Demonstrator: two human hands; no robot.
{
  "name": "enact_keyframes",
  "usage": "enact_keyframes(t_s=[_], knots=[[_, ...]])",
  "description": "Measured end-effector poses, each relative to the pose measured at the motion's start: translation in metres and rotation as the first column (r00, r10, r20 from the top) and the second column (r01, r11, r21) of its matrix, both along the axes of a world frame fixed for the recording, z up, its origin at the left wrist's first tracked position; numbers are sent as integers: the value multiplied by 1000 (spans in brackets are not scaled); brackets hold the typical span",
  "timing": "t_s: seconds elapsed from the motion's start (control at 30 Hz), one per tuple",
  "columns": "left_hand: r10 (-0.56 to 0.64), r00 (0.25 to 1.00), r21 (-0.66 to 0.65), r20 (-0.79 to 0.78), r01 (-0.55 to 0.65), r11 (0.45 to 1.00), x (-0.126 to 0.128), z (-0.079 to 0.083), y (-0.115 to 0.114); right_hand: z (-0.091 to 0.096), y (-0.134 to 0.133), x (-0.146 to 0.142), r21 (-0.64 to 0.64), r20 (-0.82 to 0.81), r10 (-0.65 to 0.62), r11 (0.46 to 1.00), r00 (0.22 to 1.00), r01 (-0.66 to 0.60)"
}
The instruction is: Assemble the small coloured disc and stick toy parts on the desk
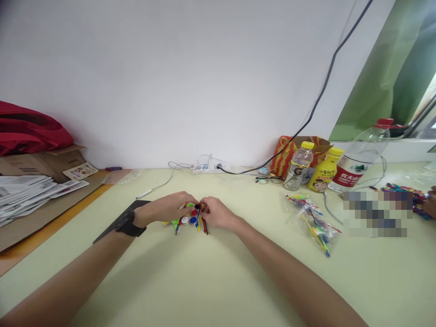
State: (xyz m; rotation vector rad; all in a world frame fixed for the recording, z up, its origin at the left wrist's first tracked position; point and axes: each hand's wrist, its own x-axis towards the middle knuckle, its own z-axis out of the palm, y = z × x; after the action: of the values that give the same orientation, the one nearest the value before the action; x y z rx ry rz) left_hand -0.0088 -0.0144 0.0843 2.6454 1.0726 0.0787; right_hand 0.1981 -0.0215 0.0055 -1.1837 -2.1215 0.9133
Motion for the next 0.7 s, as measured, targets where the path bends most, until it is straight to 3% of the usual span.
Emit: enact_keyframes(t_s=[0.13,0.27,0.37,0.43,0.53,0.63,0.7], knots=[[85,996,33,-3,-84,996,-9,1,6,0,-1,-3,15,4,-13,1000,1000,13],[177,984,78,14,-177,981,-25,5,14,21,-1,9,95,38,-56,994,998,52],[203,977,115,67,-209,971,-32,10,14,46,-12,34,163,151,80,981,985,-105],[192,975,137,114,-207,969,-30,12,8,60,-25,58,132,223,118,980,968,-150],[138,976,149,167,-164,975,-20,12,-12,72,-50,104,79,358,27,995,933,-59],[68,970,136,232,-102,985,-6,7,-36,72,-73,158,233,513,-207,968,833,97],[0,966,145,260,-39,989,2,4,-51,66,-88,198,292,532,-328,936,781,194]])
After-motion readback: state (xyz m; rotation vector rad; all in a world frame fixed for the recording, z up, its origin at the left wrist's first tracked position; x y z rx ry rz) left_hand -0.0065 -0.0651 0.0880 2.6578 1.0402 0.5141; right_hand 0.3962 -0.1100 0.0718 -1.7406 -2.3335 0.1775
